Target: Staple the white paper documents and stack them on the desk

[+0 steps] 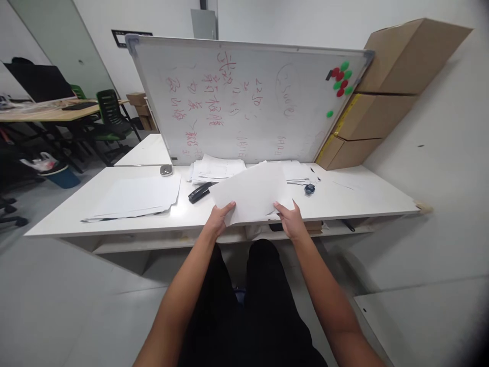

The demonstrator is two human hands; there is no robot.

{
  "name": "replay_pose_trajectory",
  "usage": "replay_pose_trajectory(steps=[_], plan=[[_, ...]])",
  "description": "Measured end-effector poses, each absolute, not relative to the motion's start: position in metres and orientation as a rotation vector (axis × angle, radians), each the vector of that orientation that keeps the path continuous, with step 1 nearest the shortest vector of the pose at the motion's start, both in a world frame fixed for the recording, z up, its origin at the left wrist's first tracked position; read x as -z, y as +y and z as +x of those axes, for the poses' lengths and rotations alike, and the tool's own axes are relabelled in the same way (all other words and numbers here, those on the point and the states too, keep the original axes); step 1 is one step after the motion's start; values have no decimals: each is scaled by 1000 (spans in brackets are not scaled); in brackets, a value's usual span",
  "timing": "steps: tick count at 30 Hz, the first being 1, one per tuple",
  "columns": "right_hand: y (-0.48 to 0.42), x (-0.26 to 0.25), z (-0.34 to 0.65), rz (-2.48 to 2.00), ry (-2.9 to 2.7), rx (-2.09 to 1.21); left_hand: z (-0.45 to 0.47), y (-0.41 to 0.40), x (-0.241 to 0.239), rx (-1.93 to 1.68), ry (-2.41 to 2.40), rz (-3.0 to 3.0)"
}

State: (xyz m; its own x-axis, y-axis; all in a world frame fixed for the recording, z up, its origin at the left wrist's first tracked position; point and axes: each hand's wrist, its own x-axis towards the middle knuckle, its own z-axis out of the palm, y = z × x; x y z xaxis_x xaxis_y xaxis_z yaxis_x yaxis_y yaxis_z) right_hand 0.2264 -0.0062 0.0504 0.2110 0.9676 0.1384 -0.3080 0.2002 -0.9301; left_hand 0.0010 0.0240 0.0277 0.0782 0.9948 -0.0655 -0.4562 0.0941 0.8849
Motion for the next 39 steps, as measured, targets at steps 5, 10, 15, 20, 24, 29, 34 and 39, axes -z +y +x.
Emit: replay_pose_trajectory(steps=[5,10,15,20,24,29,34,39], plan=[[0,-58,247,-917,-1077,-1039,-8,26,-46,-1405,1136,1167],[15,-41,224,-1034,-1146,-921,-15,30,-43,-1463,1200,1459],[12,-23,206,-1131,-1150,-845,-25,25,-28,-1519,1107,1315],[3,-26,199,-1161,-1155,-577,-29,30,-37,-1566,1134,1244],[8,-10,191,-1293,-1235,-610,-29,42,-30,-1458,1051,1185],[12,5,192,-1407,-1223,-581,-31,39,-19,-1322,1161,1317],[19,2,208,-1478,-1306,-553,-51,52,-36,-1160,1346,1692],[41,8,233,-1500,-1281,-663,-79,95,-43,-977,1736,2066]])
